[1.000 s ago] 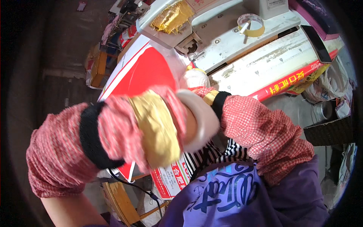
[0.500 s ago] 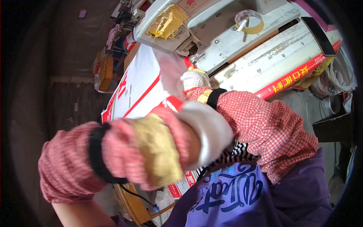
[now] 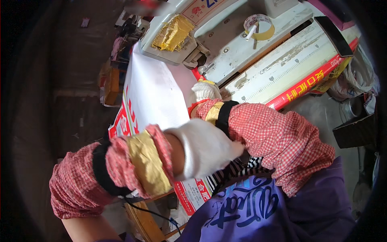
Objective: The worker uses an industrial sewing machine to seal the edges of large plastic fertilizer bags.
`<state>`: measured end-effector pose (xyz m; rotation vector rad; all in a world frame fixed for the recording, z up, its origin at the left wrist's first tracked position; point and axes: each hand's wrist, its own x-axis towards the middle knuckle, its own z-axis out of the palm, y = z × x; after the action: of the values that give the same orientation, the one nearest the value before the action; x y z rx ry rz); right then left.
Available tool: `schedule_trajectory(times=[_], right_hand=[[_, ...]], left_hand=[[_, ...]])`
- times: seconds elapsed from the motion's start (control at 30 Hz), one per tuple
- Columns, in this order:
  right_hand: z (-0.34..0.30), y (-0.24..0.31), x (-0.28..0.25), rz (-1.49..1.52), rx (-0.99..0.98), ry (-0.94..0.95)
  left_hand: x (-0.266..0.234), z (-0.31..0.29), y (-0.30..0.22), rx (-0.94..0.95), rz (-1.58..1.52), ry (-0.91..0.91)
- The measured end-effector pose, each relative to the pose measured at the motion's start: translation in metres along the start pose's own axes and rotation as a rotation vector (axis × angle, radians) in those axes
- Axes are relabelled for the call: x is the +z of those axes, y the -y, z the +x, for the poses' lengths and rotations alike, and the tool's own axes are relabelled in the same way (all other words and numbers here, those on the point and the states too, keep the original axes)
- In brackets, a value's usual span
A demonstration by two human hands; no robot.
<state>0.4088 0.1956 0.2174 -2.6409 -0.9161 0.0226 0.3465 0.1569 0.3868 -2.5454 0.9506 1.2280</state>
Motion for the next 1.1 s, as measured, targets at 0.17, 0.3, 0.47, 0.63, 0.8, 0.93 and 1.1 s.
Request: schedule_trajectory(times=[0.17, 0.3, 0.47, 0.63, 0.8, 0.93, 1.1], right_hand=[[0.002, 0.0, 0.002, -0.007, -0.008, 0.003], [-0.012, -0.012, -0.005, 0.046, -0.068, 0.024], [-0.029, -0.026, -0.021, 0.321, 0.047, -0.097], [0.0, -0.036, -0.03, 0.418, 0.067, 0.208], [0.02, -0.048, -0.023, 1.466, 0.381, 0.391], [0.01, -0.033, -0.012, 1.723, 0.174, 0.408], [0.014, -0.002, -0.01, 0.417, -0.237, -0.07]], left_hand=[[-0.049, -0.023, 0.073, -0.025, 0.382, -0.174], [-0.059, -0.054, 0.072, -0.086, 0.345, 0.001], [0.013, -0.026, -0.005, -0.086, 0.094, 0.179], [0.03, 0.019, 0.038, -0.227, 0.092, -0.02], [0.064, 0.031, 0.126, -0.477, 0.125, -0.414], [0.085, 0.044, 0.203, -0.573, -0.612, -0.843], [0.09, -0.032, 0.166, -0.67, 0.063, -0.448]])
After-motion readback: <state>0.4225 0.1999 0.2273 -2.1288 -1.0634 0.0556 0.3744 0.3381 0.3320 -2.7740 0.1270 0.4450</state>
